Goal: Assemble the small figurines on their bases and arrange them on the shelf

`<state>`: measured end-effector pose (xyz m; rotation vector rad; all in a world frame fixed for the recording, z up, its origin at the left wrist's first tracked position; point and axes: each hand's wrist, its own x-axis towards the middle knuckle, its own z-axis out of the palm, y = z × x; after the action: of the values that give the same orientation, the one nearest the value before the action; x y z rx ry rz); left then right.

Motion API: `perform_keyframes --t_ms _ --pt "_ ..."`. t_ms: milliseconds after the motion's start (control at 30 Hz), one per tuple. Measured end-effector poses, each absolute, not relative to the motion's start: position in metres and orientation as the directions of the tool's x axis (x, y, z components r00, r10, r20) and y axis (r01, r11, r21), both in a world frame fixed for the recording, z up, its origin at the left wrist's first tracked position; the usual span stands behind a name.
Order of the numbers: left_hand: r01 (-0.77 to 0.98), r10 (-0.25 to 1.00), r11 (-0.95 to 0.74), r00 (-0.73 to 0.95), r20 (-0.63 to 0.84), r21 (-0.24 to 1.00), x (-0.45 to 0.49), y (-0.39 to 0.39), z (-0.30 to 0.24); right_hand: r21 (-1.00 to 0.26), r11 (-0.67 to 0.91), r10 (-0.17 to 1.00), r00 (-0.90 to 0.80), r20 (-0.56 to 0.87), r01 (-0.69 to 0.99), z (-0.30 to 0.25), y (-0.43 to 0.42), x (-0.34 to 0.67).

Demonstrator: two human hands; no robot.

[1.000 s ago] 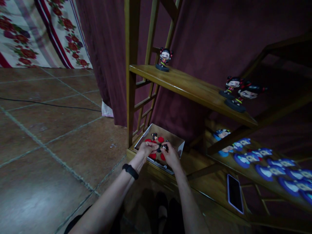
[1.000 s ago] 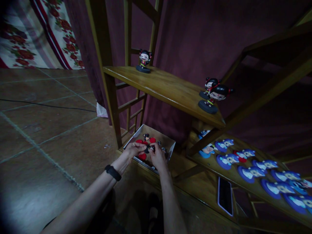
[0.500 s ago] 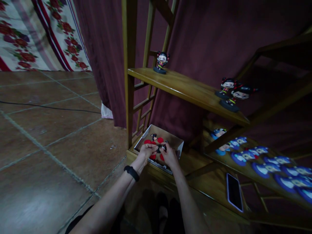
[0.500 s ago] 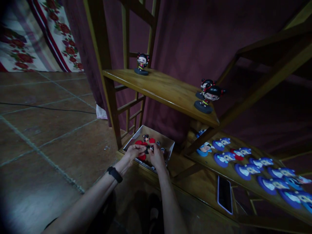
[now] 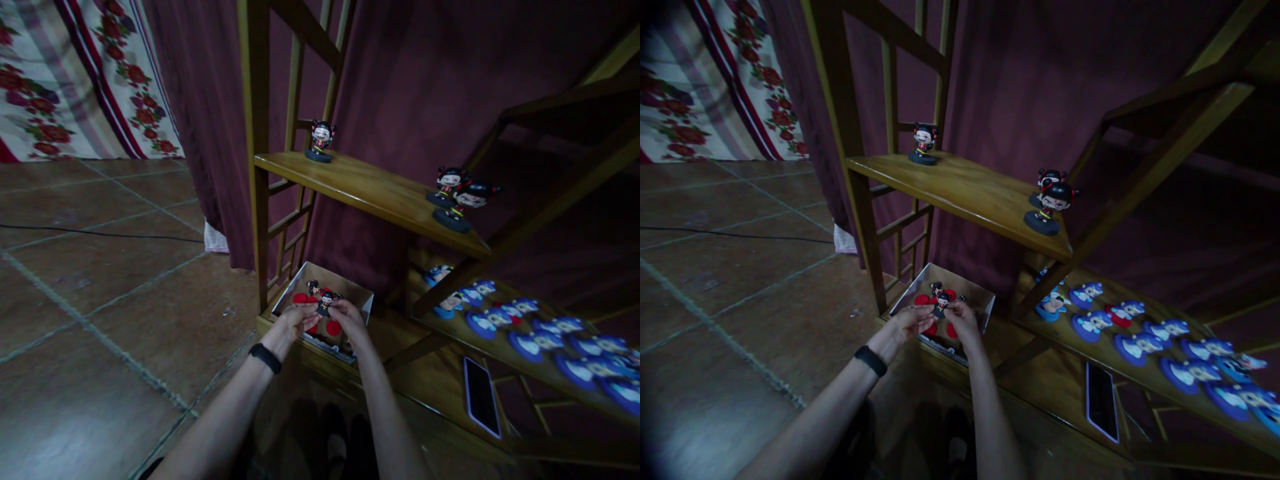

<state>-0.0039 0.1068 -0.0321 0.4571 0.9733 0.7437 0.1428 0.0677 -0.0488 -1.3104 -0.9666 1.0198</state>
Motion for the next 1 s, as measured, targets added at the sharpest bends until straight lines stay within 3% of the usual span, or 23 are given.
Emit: perform_keyframes --t_ms 367,600,833,1000 --pt "-0.399 0.825 0.560 0.347 -0.446 0.726 0.000 0.102 -0.029 -1.000 0.010 0.943 0.332 0.008 -0.005 -0.040 0.069 0.135" --pt "-0.460 0.896 0.443 0.225 -0.382 0.769 0.005 0.096 -0.026 -0.996 0.088 0.902 0.423 0.087 0.018 -0.051 0.073 0.127" --pt "-0.473 0.923 0.382 0.161 -0.348 0.794 0.012 0.091 -0.025 -0.993 0.047 0.888 0.460 -0.010 -0.112 -0.048 0.069 0.116" --pt "-0.445 0.929 0.371 0.172 -0.329 0.815 0.010 0.092 -0.025 -0.992 0.052 0.897 0.441 -0.005 -0.118 -0.046 0.067 0.114"
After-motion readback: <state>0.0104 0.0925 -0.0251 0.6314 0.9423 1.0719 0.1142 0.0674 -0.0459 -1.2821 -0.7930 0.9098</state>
